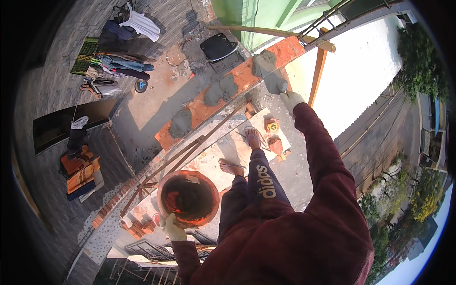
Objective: The person scoops mortar from a bucket using a trowel and applies it to a brick wall under construction. They repeatedly transfer mortar and spread it between bricks on an elevated platform.
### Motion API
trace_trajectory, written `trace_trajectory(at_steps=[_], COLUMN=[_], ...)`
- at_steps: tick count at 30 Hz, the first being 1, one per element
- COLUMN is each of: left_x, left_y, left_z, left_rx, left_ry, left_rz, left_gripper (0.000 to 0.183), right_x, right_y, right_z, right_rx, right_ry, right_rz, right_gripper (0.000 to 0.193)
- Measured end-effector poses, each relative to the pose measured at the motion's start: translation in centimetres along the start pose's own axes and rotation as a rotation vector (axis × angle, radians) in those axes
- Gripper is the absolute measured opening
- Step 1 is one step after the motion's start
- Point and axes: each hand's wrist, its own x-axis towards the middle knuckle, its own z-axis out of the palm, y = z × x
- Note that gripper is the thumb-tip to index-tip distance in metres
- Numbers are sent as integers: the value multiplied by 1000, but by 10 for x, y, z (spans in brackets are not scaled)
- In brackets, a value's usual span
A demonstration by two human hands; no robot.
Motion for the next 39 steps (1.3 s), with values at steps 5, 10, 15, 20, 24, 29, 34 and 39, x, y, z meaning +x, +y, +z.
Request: trace_trajectory(at_steps=[5,10,15,20,24,29,34,39], left_x=[-5,-6,-19,-9,-4,6,2,20], left_y=[1,0,22,21,21,18,39,25], left_z=[8,21,42,34,37,52,51,39], left_rx=[44,28,73,115,129,138,187,230], left_ry=[1,-37,-18,-72,-152,-129,-175,-219], left_rz=[-32,-31,-30,-35,-14,3,-48,2], left_gripper=[15,15,19,22,34,45,33,27], right_x=[-51,-16,-10,22,4,-24,-83,-39], right_y=[-23,-21,-3,32,15,2,-4,-27], right_z=[-26,-5,12,-23,-1,49,97,130], right_rx=[344,661,54,-217,132,276,1365,2024], right_ry=[-51,-63,33,124,24,174,-3,-165], right_rz=[164,194,-45,-108,39,-127,230,22], right_gripper=[44,38,46,52,51,46,43,40])
